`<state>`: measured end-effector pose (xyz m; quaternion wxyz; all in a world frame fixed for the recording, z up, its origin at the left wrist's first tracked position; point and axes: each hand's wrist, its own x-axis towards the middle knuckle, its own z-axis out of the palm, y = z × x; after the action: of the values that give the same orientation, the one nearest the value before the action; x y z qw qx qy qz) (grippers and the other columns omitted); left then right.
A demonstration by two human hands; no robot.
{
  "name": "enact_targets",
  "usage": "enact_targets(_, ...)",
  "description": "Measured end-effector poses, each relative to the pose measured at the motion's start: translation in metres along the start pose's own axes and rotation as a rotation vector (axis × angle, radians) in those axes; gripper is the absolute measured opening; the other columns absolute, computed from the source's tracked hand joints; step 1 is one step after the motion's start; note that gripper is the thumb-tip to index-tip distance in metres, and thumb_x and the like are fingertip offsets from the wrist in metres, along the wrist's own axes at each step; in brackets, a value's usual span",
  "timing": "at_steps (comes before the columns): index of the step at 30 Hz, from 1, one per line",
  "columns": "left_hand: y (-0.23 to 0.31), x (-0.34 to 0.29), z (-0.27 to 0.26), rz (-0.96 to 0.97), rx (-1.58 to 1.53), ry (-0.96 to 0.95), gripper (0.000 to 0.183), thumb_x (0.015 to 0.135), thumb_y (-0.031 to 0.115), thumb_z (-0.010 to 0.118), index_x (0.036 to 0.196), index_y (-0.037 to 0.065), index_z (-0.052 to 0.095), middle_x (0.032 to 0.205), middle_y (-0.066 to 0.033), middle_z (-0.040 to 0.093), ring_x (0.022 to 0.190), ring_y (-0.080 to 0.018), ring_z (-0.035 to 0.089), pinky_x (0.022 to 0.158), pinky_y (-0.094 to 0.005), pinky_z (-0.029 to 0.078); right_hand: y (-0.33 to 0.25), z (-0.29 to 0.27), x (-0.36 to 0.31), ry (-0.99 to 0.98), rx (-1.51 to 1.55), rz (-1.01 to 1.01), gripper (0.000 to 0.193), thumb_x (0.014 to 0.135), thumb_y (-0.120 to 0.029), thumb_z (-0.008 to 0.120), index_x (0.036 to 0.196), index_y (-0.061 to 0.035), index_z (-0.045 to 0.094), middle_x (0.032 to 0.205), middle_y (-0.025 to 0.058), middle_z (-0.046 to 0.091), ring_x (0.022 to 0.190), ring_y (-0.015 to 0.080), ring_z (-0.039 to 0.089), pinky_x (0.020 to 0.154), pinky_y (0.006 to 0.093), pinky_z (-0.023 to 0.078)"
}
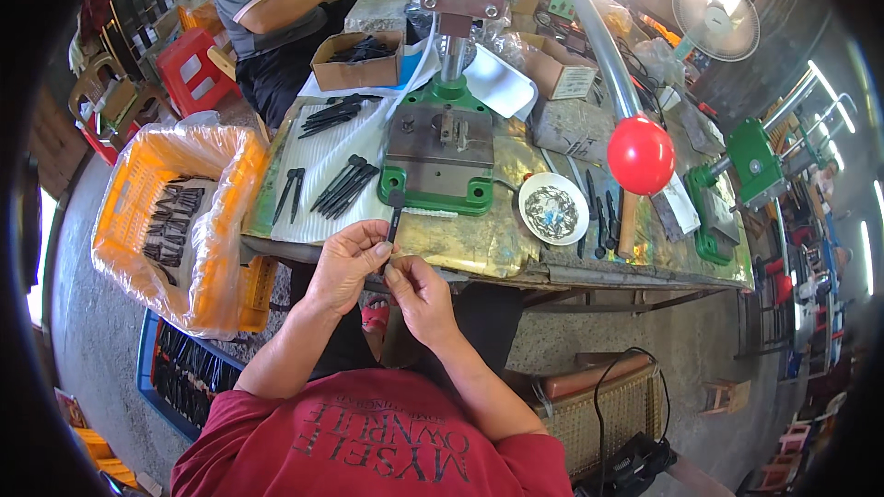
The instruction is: The person assembles plastic components by inserting small metal fasteners into the plastic pieces by hand, placing them into a manual press, and pulling the press lever to fasten them.
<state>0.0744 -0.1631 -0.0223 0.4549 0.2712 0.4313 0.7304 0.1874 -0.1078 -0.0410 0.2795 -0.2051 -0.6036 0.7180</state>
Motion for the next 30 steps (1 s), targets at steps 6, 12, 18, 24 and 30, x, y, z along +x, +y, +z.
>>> enact_targets(6, -0.006, -0.005, 0.008, 0.002, -0.063, 0.036, 0.015, 0.076, 0.001, 0.054, 0.091, 0.0, 0.051, 0.08, -0.0046, 0.056, 0.071, -0.009, 0.053, 0.062, -0.0202, 0.045, 0.002, -0.001, -0.003, 0.0, 0.146, 0.017, 0.015, 0.083, -0.016, 0.051, 0.08, -0.0022, 0.046, 0.067, -0.0002, 0.046, 0.055, 0.0053, 0.041, 0.049, 0.0178, 0.035)
enact_targets(12, -0.003, -0.01, 0.011, -0.049, -0.087, -0.023, 0.017, 0.077, 0.003, 0.054, 0.093, 0.0, 0.051, 0.08, -0.0048, 0.056, 0.068, -0.0096, 0.054, 0.055, -0.0194, 0.047, 0.005, -0.009, -0.005, -0.096, 0.309, 0.046, 0.015, 0.083, -0.019, 0.05, 0.081, -0.0038, 0.047, 0.07, 0.0034, 0.05, 0.055, 0.0091, 0.045, 0.05, 0.019, 0.036)
enact_targets(18, 0.001, -0.011, 0.011, -0.102, -0.018, -0.084, 0.029, 0.077, 0.008, 0.056, 0.104, 0.0, 0.051, 0.081, -0.0059, 0.056, 0.067, -0.0115, 0.054, 0.057, -0.0231, 0.047, -0.002, -0.016, -0.009, -0.234, 0.42, 0.065, 0.016, 0.085, -0.02, 0.045, 0.084, -0.0044, 0.046, 0.068, 0.0004, 0.047, 0.054, 0.007, 0.041, 0.052, 0.0187, 0.035)
enact_targets(24, 0.006, -0.01, 0.009, -0.22, -0.037, -0.228, 0.021, 0.075, 0.013, 0.059, 0.093, 0.001, 0.056, 0.078, -0.0036, 0.057, 0.067, -0.0115, 0.054, 0.061, -0.0228, 0.044, -0.001, -0.026, -0.012, -0.352, 0.471, 0.127, 0.019, 0.085, -0.022, 0.045, 0.084, -0.0035, 0.048, 0.068, 0.0003, 0.046, 0.054, 0.0075, 0.041, 0.052, 0.0189, 0.034)
enact_targets(30, 0.0, -0.009, 0.004, -0.053, 0.039, -0.154, 0.017, 0.073, 0.017, 0.062, 0.083, 0.004, 0.055, 0.077, -0.0046, 0.058, 0.066, -0.0099, 0.052, 0.056, -0.0199, 0.041, -0.017, -0.04, -0.017, -0.271, 0.159, 0.117, 0.017, 0.084, -0.02, 0.048, 0.085, -0.0032, 0.049, 0.067, -0.0008, 0.047, 0.055, 0.0061, 0.041, 0.05, 0.019, 0.035)
